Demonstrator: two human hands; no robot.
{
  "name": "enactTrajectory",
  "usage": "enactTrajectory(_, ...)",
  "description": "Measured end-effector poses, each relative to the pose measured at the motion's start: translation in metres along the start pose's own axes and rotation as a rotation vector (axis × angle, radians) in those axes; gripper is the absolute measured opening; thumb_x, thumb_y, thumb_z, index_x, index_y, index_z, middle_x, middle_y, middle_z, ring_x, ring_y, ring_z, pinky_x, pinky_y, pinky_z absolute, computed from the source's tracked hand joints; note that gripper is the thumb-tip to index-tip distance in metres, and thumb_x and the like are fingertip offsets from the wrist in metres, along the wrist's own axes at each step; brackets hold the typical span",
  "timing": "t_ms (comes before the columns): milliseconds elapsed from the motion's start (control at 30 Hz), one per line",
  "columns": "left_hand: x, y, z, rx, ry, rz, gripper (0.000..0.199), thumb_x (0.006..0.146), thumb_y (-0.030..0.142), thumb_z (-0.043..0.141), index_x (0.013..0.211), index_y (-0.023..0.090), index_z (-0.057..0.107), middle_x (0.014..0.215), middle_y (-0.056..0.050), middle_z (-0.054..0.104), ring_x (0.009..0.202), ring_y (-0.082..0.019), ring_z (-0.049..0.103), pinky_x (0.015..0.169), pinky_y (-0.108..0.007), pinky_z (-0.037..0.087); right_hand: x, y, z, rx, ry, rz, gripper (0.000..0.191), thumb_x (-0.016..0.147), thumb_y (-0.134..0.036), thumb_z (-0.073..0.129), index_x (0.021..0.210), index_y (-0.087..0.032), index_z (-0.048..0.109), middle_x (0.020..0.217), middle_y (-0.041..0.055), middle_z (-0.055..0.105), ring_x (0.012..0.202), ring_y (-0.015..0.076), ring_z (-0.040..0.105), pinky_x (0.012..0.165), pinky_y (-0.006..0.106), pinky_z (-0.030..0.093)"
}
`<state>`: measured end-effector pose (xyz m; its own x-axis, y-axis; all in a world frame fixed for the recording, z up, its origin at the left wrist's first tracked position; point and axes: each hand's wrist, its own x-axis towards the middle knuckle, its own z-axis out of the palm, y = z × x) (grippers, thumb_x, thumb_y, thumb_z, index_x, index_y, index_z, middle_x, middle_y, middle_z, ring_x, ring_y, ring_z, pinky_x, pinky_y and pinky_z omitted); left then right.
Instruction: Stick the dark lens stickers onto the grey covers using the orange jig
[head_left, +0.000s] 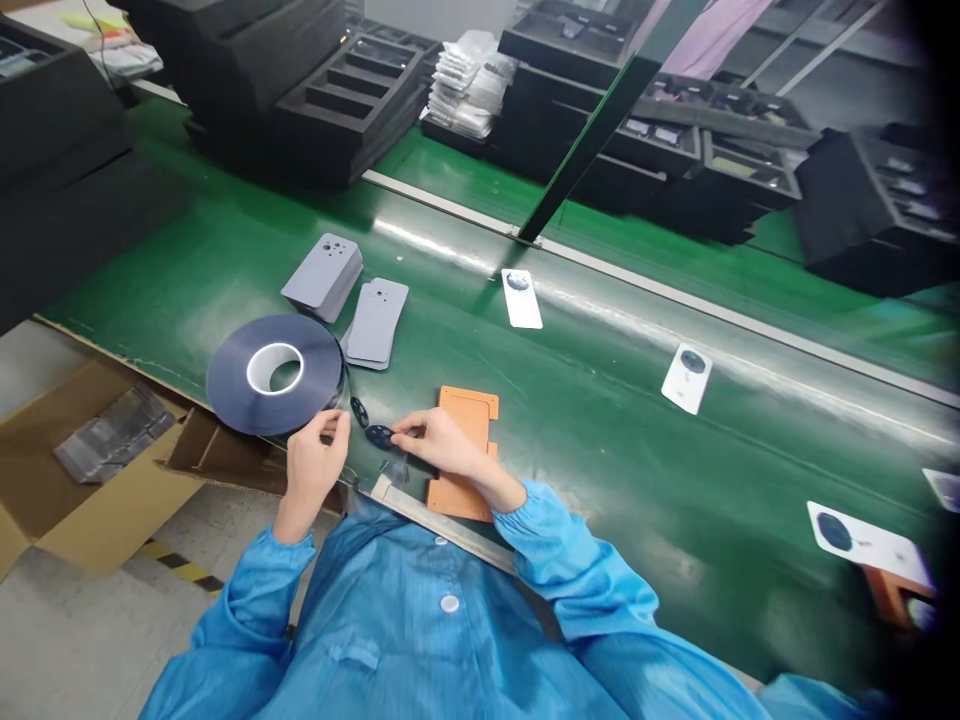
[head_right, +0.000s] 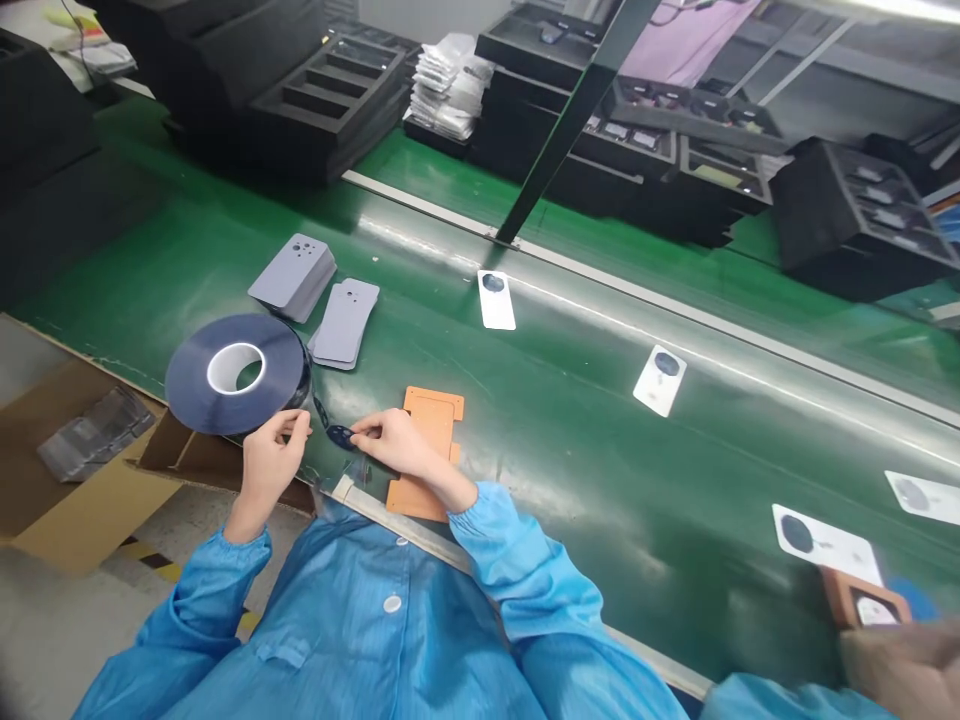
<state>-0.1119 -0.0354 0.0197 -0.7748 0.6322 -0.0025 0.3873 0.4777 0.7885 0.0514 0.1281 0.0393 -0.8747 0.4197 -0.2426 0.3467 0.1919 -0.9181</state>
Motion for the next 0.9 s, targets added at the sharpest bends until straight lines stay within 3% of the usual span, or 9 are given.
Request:
enactTrajectory(133, 0.003, -0.015, -0.016, 0.032, 0.158, -0.021, 0.03, 0.096, 0.046, 0.063, 0.104, 0.019, 0.073, 0.081, -0.004, 0.073, 0.074, -0.019, 0.068, 0.074, -0.029, 0.051, 0.0, -0.001, 0.003, 0.001, -0.003, -0.006, 0.021, 0.088, -0.023, 0.068, 0.097, -0.014, 0.084, 0.085, 0.0053, 0.081, 0.07, 0.017, 0.068, 0.065, 0.025, 0.049)
enactTrajectory(233, 0.001, -0.016, -0.026, 0.067, 0.237, 0.095, 0.022, 0.095, 0.04, 0.067, 0.098, 0.019, 0.069, 0.076, 0.0, 0.066, 0.066, -0.015, 0.061, 0.067, -0.027, 0.049, -0.001, -0.004, 0.005, -0.015, 0.05, 0.02, 0.019, 0.089, -0.025, 0.069, 0.094, -0.015, 0.084, 0.084, 0.0053, 0.08, 0.07, 0.0168, 0.069, 0.065, 0.025, 0.049)
enactTrajectory(333, -0.007, -0.007, -0.021, 0.09, 0.165, 0.349, 0.014, 0.096, 0.032, 0.067, 0.09, 0.02, 0.069, 0.081, -0.002, 0.068, 0.074, -0.016, 0.064, 0.071, -0.028, 0.052, -0.002, -0.01, 0.007, -0.065, 0.085, 0.034, 0.02, 0.09, -0.029, 0.069, 0.085, -0.015, 0.082, 0.077, 0.0047, 0.079, 0.067, 0.016, 0.069, 0.064, 0.025, 0.048)
enactTrajectory(433, -0.02, 0.005, -0.003, 0.064, 0.042, 0.56, 0.007, 0.096, 0.025, 0.066, 0.101, 0.021, 0.071, 0.104, -0.007, 0.073, 0.099, -0.021, 0.071, 0.091, -0.036, 0.059, -0.006, -0.014, 0.007, -0.08, 0.052, 0.022, 0.022, 0.09, -0.031, 0.07, 0.08, -0.015, 0.081, 0.072, 0.0039, 0.077, 0.063, 0.0157, 0.067, 0.062, 0.025, 0.046)
enactTrajectory(500, -0.028, 0.009, 0.011, 0.044, -0.008, 0.622, 0.016, 0.095, 0.021, 0.066, 0.11, 0.022, 0.07, 0.118, -0.01, 0.072, 0.112, -0.024, 0.07, 0.101, -0.042, 0.058, -0.01, -0.016, 0.007, -0.023, -0.023, 0.003, 0.018, 0.09, -0.026, 0.068, 0.082, -0.016, 0.08, 0.071, 0.0027, 0.077, 0.063, 0.0159, 0.068, 0.061, 0.025, 0.047)
enactTrajectory(600, -0.034, 0.009, 0.023, 0.001, -0.048, 0.637, 0.027, 0.093, 0.017, 0.067, 0.12, 0.021, 0.067, 0.129, -0.013, 0.069, 0.122, -0.026, 0.067, 0.106, -0.045, 0.057, -0.017, -0.015, 0.006, 0.057, -0.094, -0.027, 0.018, 0.086, -0.014, 0.063, 0.09, -0.017, 0.08, 0.075, 0.0011, 0.077, 0.067, 0.0159, 0.07, 0.064, 0.024, 0.05)
enactTrajectory(700, -0.034, 0.006, 0.024, -0.038, -0.057, 0.639, 0.03, 0.093, 0.016, 0.068, 0.122, 0.021, 0.067, 0.132, -0.013, 0.07, 0.123, -0.026, 0.068, 0.107, -0.045, 0.057, -0.02, -0.012, 0.008, 0.042, -0.049, -0.051, 0.028, 0.085, -0.008, 0.058, 0.1, -0.016, 0.081, 0.088, 0.0035, 0.08, 0.074, 0.0161, 0.071, 0.07, 0.025, 0.052)
enactTrajectory(900, -0.026, 0.001, 0.009, -0.148, -0.005, 0.552, 0.011, 0.095, 0.015, 0.063, 0.097, 0.02, 0.073, 0.109, -0.008, 0.079, 0.101, -0.02, 0.076, 0.093, -0.037, 0.061, -0.018, -0.003, 0.016, 0.0, -0.032, -0.054, 0.041, 0.083, -0.004, 0.057, 0.116, -0.014, 0.079, 0.101, 0.0062, 0.081, 0.08, 0.0155, 0.071, 0.076, 0.027, 0.053)
